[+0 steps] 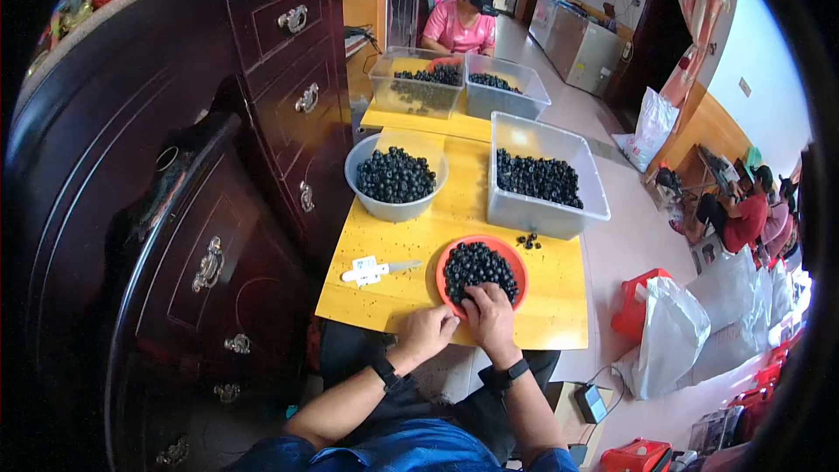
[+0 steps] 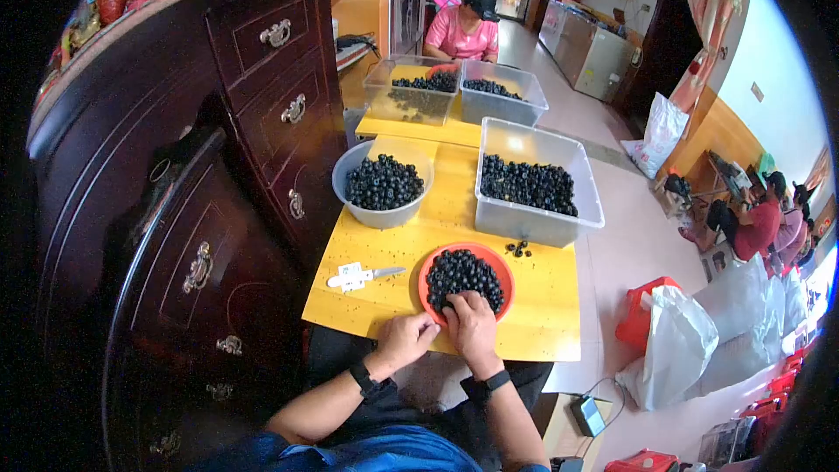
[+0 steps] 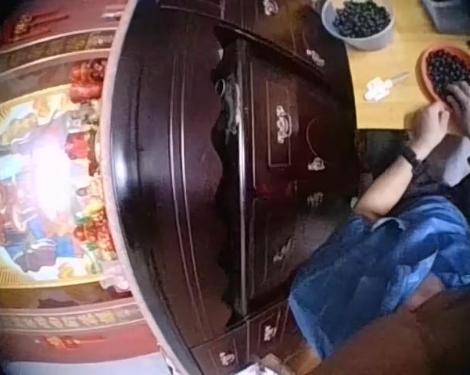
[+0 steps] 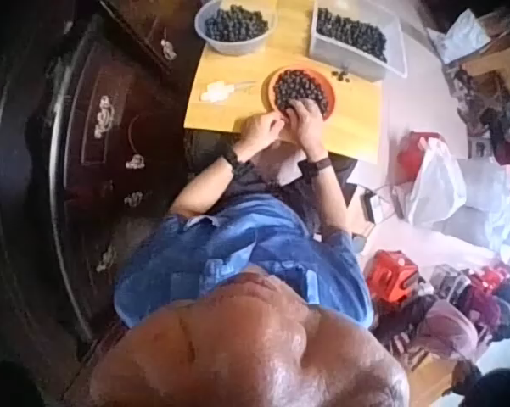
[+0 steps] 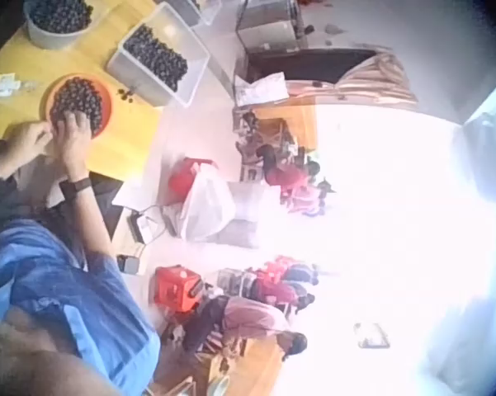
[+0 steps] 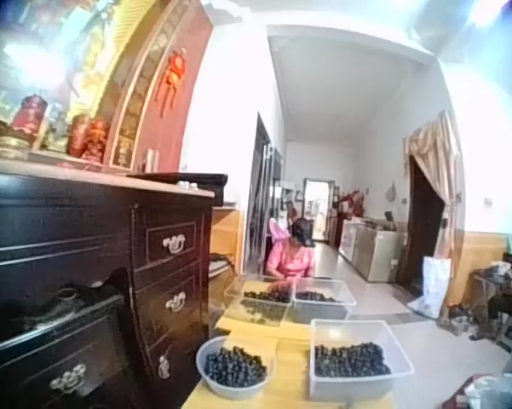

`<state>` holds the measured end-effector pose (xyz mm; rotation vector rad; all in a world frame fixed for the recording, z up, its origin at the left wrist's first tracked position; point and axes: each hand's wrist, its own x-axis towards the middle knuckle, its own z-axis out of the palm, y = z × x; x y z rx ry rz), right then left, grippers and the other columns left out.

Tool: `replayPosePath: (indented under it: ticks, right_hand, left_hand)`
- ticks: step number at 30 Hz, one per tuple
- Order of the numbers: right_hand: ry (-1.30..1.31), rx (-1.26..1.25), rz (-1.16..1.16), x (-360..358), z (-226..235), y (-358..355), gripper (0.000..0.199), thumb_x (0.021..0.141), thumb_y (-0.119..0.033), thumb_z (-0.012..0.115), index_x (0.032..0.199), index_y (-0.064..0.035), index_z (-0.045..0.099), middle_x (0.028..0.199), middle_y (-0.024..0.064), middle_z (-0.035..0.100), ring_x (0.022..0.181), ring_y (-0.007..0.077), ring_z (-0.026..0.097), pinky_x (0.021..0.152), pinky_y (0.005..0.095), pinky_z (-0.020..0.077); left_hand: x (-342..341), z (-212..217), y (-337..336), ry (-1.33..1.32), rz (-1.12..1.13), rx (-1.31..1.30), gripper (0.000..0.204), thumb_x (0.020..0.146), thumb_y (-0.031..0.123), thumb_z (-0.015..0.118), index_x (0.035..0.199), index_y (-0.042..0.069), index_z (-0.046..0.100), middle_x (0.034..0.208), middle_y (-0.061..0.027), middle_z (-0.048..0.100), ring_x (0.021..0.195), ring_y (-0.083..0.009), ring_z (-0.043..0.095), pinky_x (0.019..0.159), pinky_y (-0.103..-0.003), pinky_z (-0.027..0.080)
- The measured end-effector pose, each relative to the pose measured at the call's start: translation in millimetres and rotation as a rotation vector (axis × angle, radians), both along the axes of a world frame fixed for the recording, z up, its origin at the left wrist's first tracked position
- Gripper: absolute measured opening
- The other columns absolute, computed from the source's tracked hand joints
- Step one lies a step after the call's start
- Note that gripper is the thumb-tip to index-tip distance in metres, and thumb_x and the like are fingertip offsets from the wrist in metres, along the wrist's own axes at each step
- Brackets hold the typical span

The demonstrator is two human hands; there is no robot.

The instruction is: The recorder is sorting and cleaning small dark berries or seeds, removing stems and debris.

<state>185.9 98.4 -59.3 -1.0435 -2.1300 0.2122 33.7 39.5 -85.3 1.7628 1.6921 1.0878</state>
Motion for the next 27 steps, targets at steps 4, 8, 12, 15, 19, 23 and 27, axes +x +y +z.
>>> replayPosePath:
  ticks: [4, 8, 12, 15, 19, 23, 27]
  right_hand:
    - [0.014, 0.000, 0.005, 0.5, -12.5, 16.1, 0.017, 0.081, -0.010, 0.071, 0.097, -0.0060, 0.067, 0.089, 0.0132, 0.062, 0.082, 0.0333, 0.061, 0.075, 0.0421, 0.0508]
    - [0.037, -0.042, -0.011, 3.1, -7.9, 26.0, 0.013, 0.084, -0.013, 0.070, 0.094, -0.0055, 0.067, 0.085, 0.0144, 0.061, 0.082, 0.0346, 0.063, 0.072, 0.0423, 0.0512]
    - [0.021, -0.069, -0.065, 2.7, 6.9, 34.3, 0.016, 0.087, -0.022, 0.070, 0.096, -0.0083, 0.068, 0.087, 0.0127, 0.063, 0.077, 0.0340, 0.065, 0.067, 0.0417, 0.0532]
    - [0.025, -0.071, -0.069, 2.1, 6.8, 37.5, 0.018, 0.087, -0.023, 0.071, 0.096, -0.0080, 0.068, 0.088, 0.0124, 0.064, 0.078, 0.0337, 0.066, 0.068, 0.0411, 0.0539]
    - [0.024, -0.101, -0.078, -0.3, 9.9, 31.9, 0.017, 0.086, -0.020, 0.071, 0.096, -0.0066, 0.068, 0.089, 0.0129, 0.064, 0.080, 0.0336, 0.065, 0.070, 0.0412, 0.0533]
    - [0.022, -0.058, -0.054, 2.1, 2.2, 30.2, 0.016, 0.084, -0.016, 0.072, 0.097, -0.0071, 0.067, 0.090, 0.0129, 0.063, 0.081, 0.0340, 0.065, 0.070, 0.0414, 0.0535]
    - [0.026, -0.084, -0.036, 4.2, -3.1, 33.9, 0.022, 0.080, -0.013, 0.073, 0.100, -0.0069, 0.067, 0.092, 0.0141, 0.063, 0.083, 0.0351, 0.064, 0.073, 0.0418, 0.0529]
  left_hand:
    - [-10.1, -2.6, 1.5, -0.139, -0.065, -0.051, 0.017, 0.090, 0.022, 0.065, 0.089, 0.006, 0.069, 0.070, -0.0127, 0.068, 0.063, -0.0267, 0.067, 0.060, -0.038, 0.051]
    - [-34.1, 17.8, 0.8, -0.113, 0.041, -0.052, 0.016, 0.091, 0.020, 0.064, 0.091, 0.004, 0.067, 0.075, -0.0125, 0.068, 0.068, -0.0191, 0.067, 0.064, -0.034, 0.052]
    - [-78.8, 39.8, 13.3, 0.123, 0.220, 0.104, 0.017, 0.083, 0.013, 0.071, 0.098, 0.006, 0.065, 0.082, -0.0101, 0.068, 0.070, -0.0250, 0.067, 0.063, -0.037, 0.052]
    - [-100.3, 42.5, 21.5, 0.348, 0.243, 0.164, 0.028, 0.080, 0.012, 0.072, 0.106, 0.006, 0.063, 0.094, -0.0118, 0.066, 0.087, -0.0299, 0.066, 0.075, -0.041, 0.052]
    - [-114.2, 33.4, 29.3, 0.509, 0.258, 0.185, 0.032, 0.079, 0.011, 0.072, 0.110, 0.006, 0.063, 0.099, -0.0130, 0.063, 0.098, -0.0350, 0.059, 0.086, -0.044, 0.047]
    - [-116.6, 21.2, 36.3, 0.613, 0.218, 0.052, 0.023, 0.079, 0.012, 0.073, 0.100, 0.006, 0.066, 0.095, -0.0131, 0.063, 0.094, -0.0350, 0.059, 0.083, -0.045, 0.048]
    - [-122.0, 17.9, 45.1, 0.553, 0.204, -0.030, 0.017, 0.080, 0.013, 0.072, 0.092, 0.005, 0.062, 0.094, -0.0136, 0.064, 0.097, -0.0348, 0.060, 0.084, -0.047, 0.047]
